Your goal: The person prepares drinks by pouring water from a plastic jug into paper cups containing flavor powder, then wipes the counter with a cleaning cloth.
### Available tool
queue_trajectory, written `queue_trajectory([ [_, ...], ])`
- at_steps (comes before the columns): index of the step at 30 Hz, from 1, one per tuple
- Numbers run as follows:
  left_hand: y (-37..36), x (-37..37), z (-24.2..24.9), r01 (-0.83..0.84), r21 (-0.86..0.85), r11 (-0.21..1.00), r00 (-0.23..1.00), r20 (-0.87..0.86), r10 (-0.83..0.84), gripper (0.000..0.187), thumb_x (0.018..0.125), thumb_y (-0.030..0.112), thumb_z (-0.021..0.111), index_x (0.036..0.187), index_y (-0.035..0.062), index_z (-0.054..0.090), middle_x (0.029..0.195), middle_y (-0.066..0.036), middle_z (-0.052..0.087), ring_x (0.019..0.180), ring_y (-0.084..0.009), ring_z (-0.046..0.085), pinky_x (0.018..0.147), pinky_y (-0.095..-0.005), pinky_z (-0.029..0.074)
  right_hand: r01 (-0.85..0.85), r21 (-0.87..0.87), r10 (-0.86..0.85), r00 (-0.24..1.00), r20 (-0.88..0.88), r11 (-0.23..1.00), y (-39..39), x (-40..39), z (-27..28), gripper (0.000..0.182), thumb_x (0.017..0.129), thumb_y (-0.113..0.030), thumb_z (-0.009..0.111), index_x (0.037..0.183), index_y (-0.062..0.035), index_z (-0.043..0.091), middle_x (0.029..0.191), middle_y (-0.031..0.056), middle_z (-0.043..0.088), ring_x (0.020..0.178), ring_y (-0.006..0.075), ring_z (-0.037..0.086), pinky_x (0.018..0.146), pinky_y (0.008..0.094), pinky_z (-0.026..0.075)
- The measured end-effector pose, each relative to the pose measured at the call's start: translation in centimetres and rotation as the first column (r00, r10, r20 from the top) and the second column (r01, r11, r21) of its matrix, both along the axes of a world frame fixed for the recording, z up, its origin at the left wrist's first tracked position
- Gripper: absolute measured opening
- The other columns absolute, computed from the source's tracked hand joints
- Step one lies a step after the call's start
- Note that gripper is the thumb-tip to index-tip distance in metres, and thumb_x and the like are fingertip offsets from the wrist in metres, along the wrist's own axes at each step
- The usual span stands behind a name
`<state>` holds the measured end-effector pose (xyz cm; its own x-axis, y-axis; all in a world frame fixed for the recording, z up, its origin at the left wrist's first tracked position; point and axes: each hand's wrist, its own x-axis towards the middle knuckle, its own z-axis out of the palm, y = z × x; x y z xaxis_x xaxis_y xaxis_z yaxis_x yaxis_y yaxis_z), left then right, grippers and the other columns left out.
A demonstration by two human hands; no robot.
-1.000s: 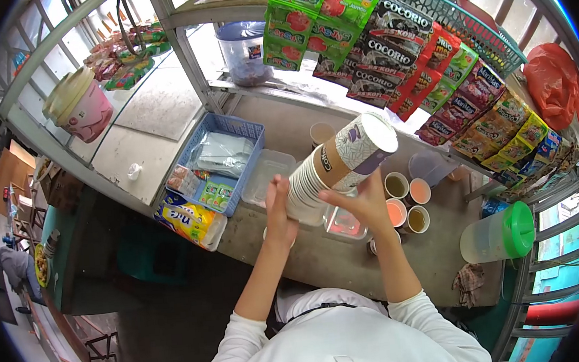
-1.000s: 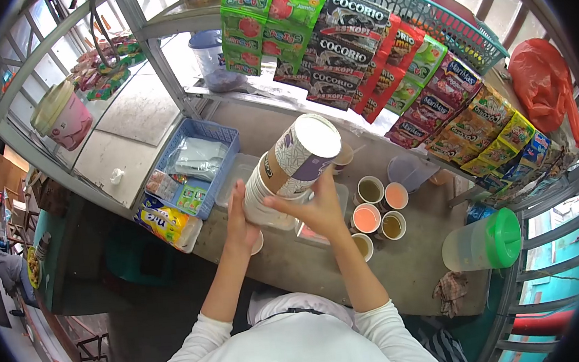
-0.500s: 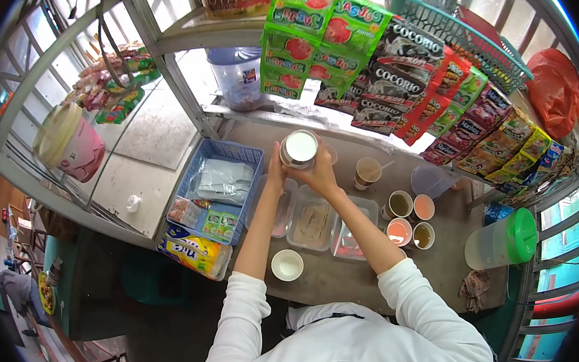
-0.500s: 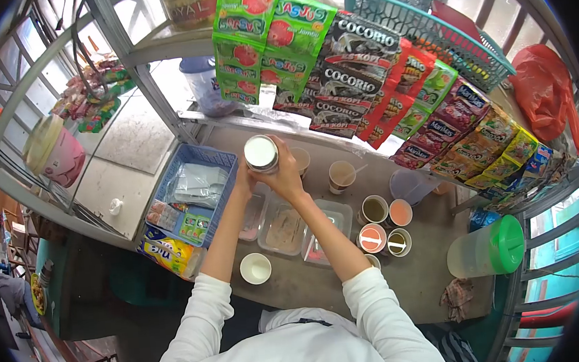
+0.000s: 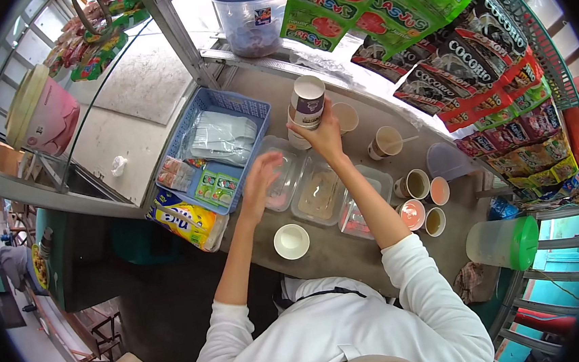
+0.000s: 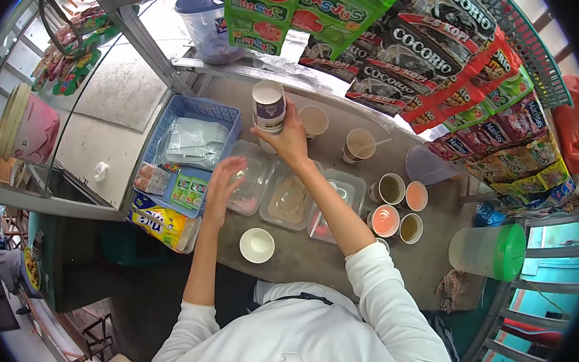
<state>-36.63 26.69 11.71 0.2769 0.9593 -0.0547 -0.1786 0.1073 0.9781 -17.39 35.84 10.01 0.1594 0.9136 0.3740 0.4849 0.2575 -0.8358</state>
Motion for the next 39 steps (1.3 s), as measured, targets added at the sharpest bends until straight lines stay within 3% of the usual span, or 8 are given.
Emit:
queue_trajectory([
  [10, -13.3, -1.6, -4.6, 0.109, 0.441, 0.891, 0.838, -0.523, 0.156, 0.115, 0.044, 0.047, 0.090, 0.133, 0.0052, 0.030, 0.129, -0.017, 0.045, 0.123, -0.0280, 0.044, 0.098, -0.0423, 0.040, 0.061, 0.106, -0.062, 0.998, 0.003, 0.992, -2.1, 0.1, 1.3, 0.096, 0.065, -0.037, 0.082, 0.138, -0.0038, 0.029, 0.124, 0.0209, 0.048, 0.118, 0.0325, 0.048, 0.098, 0.0426, 0.039],
  [13, -15.2, -0.1, -8.2, 0.107, 0.571, 0.814, 0.782, -0.554, 0.286, 0.113, 0.045, 0.035, 0.092, 0.133, 0.0022, 0.030, 0.129, -0.018, 0.044, 0.117, -0.0331, 0.049, 0.097, -0.0429, 0.041, 0.104, 0.143, -0.095, 0.993, -0.069, 0.984, -5.4, 0.2, 2.5, 0.084, 0.073, -0.034, 0.077, 0.137, -0.0034, 0.033, 0.124, 0.0204, 0.046, 0.119, 0.0317, 0.045, 0.099, 0.0408, 0.037],
  [16, -15.9, 1.2, -5.7, -0.123, 0.319, 0.940, 0.827, -0.490, 0.274, 0.104, 0.054, 0.028, 0.090, 0.134, 0.0050, 0.027, 0.128, -0.017, 0.043, 0.112, -0.0328, 0.052, 0.094, -0.0412, 0.044, 0.054, 0.087, -0.037, 0.981, -0.189, 0.995, -11.8, 0.4, 4.5, 0.060, 0.084, -0.029, 0.066, 0.132, -0.0008, 0.042, 0.123, 0.0176, 0.049, 0.117, 0.0298, 0.047, 0.099, 0.0388, 0.036],
  [21, -15.0, 4.9, 0.3, -0.395, -0.022, 0.919, 0.886, 0.258, 0.387, 0.076, 0.075, 0.010, 0.069, 0.138, 0.0035, 0.026, 0.125, -0.012, 0.045, 0.106, -0.0207, 0.054, 0.089, -0.0325, 0.046, -0.347, -0.133, 0.241, 0.835, -0.494, 0.928, -22.8, -1.1, 3.6, 0.052, 0.089, -0.029, 0.057, 0.131, -0.0004, 0.045, 0.132, 0.0179, 0.046, 0.125, 0.0296, 0.044, 0.102, 0.0383, 0.034],
  [25, -14.8, 6.3, 0.3, -0.342, -0.420, 0.840, 0.828, 0.288, 0.481, 0.051, 0.087, 0.045, 0.051, 0.118, 0.0035, 0.053, 0.105, -0.007, 0.060, 0.096, -0.0183, 0.060, 0.084, -0.0312, 0.049, -0.187, 0.026, 0.188, 0.962, -0.198, 0.982, -28.5, -3.1, 4.5, 0.051, 0.088, -0.026, 0.057, 0.131, -0.0013, 0.046, 0.131, 0.0185, 0.047, 0.124, 0.0329, 0.043, 0.103, 0.0398, 0.033],
  [30, -16.3, 6.7, -0.5, -0.334, -0.535, 0.776, 0.718, 0.389, 0.577, 0.042, 0.086, 0.031, 0.059, 0.115, 0.0025, 0.050, 0.098, -0.011, 0.062, 0.082, -0.0224, 0.065, 0.073, -0.0342, 0.054, -0.361, -0.089, 0.371, 0.918, 0.143, 0.928, -31.4, 1.5, 3.5, 0.058, 0.087, -0.024, 0.058, 0.137, -0.0038, 0.039, 0.140, 0.0181, 0.039, 0.124, 0.0355, 0.042, 0.104, 0.0430, 0.030],
  [36, -20.3, 9.0, -0.8, -0.214, -0.482, 0.850, 0.860, 0.320, 0.398, 0.038, 0.088, 0.027, 0.061, 0.115, 0.0025, 0.050, 0.100, -0.009, 0.059, 0.081, -0.0190, 0.063, 0.068, -0.0305, 0.053, -0.253, -0.009, 0.253, 0.967, -0.013, 0.967, -31.4, 1.5, 4.2, 0.060, 0.088, -0.027, 0.055, 0.141, -0.0074, 0.035, 0.146, 0.0172, 0.030, 0.130, 0.0352, 0.036, 0.106, 0.0479, 0.028],
  [39, -20.1, 8.0, -2.9, -0.437, -0.515, 0.738, 0.789, 0.174, 0.589, 0.041, 0.089, 0.037, 0.060, 0.112, 0.0036, 0.052, 0.100, -0.008, 0.060, 0.082, -0.0183, 0.063, 0.069, -0.0318, 0.053, -0.445, -0.120, 0.460, 0.864, 0.203, 0.888, -33.8, 1.3, 2.7, 0.060, 0.090, -0.031, 0.053, 0.143, -0.0106, 0.032, 0.151, 0.0175, 0.019, 0.135, 0.0358, 0.029, 0.106, 0.0470, 0.029],
])
